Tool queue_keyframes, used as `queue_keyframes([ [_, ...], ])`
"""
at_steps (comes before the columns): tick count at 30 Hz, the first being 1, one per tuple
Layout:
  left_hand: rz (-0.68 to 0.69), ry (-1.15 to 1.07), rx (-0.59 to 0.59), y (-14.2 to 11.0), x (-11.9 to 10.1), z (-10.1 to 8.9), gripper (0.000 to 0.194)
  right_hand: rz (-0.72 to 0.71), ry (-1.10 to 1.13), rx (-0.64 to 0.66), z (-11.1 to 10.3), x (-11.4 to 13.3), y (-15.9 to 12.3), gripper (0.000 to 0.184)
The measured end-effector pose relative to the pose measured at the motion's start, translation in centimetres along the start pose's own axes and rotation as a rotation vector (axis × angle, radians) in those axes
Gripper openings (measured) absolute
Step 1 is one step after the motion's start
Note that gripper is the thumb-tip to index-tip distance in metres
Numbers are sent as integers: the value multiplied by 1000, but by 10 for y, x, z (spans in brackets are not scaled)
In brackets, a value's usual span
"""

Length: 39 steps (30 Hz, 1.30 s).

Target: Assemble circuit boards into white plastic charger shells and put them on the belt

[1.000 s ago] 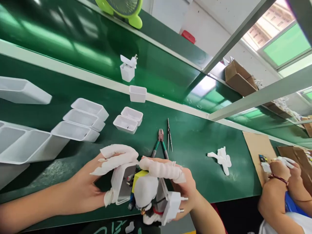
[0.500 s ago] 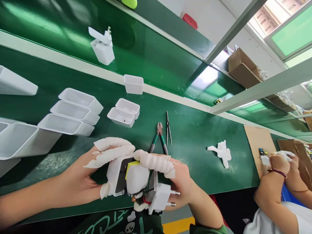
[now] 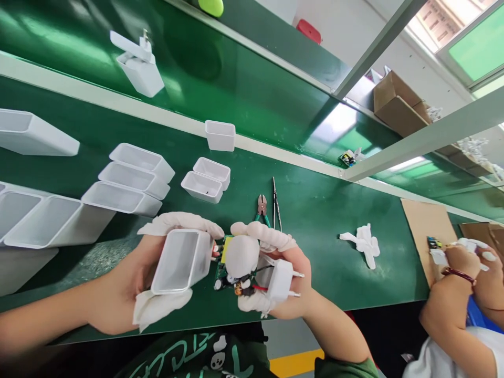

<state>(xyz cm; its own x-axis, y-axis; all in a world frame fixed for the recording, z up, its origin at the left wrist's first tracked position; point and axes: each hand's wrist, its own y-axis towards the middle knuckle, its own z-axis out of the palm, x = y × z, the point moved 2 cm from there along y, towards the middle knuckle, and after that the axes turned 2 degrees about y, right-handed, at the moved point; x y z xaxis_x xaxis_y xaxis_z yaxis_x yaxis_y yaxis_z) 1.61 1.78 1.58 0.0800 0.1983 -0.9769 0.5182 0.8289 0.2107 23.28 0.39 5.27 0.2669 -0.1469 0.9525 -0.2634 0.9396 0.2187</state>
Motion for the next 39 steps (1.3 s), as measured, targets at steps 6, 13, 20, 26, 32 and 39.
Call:
queue_keyframes([
  [6, -100, -79, -56, 5, -4, 3, 81, 44, 110, 44, 10, -13, -3, 70],
  [13, 37, -47, -136, 11, -7, 1, 59, 65, 85, 96, 14, -21, -4, 69],
  [20, 96, 86, -69, 12, -7, -3, 64, 43, 5, 83, 14, -18, -2, 70],
  [26, 182, 164, -88, 11, -9, -4, 60, 21, -43, 78, 11, -23, -7, 74],
  [32, 144, 155, -45, 12, -13, -5, 58, 1, -86, 110, 8, -24, -7, 74],
  [39, 287, 189, -62, 10, -11, -5, 54, 50, -109, 126, 8, -21, -10, 69],
])
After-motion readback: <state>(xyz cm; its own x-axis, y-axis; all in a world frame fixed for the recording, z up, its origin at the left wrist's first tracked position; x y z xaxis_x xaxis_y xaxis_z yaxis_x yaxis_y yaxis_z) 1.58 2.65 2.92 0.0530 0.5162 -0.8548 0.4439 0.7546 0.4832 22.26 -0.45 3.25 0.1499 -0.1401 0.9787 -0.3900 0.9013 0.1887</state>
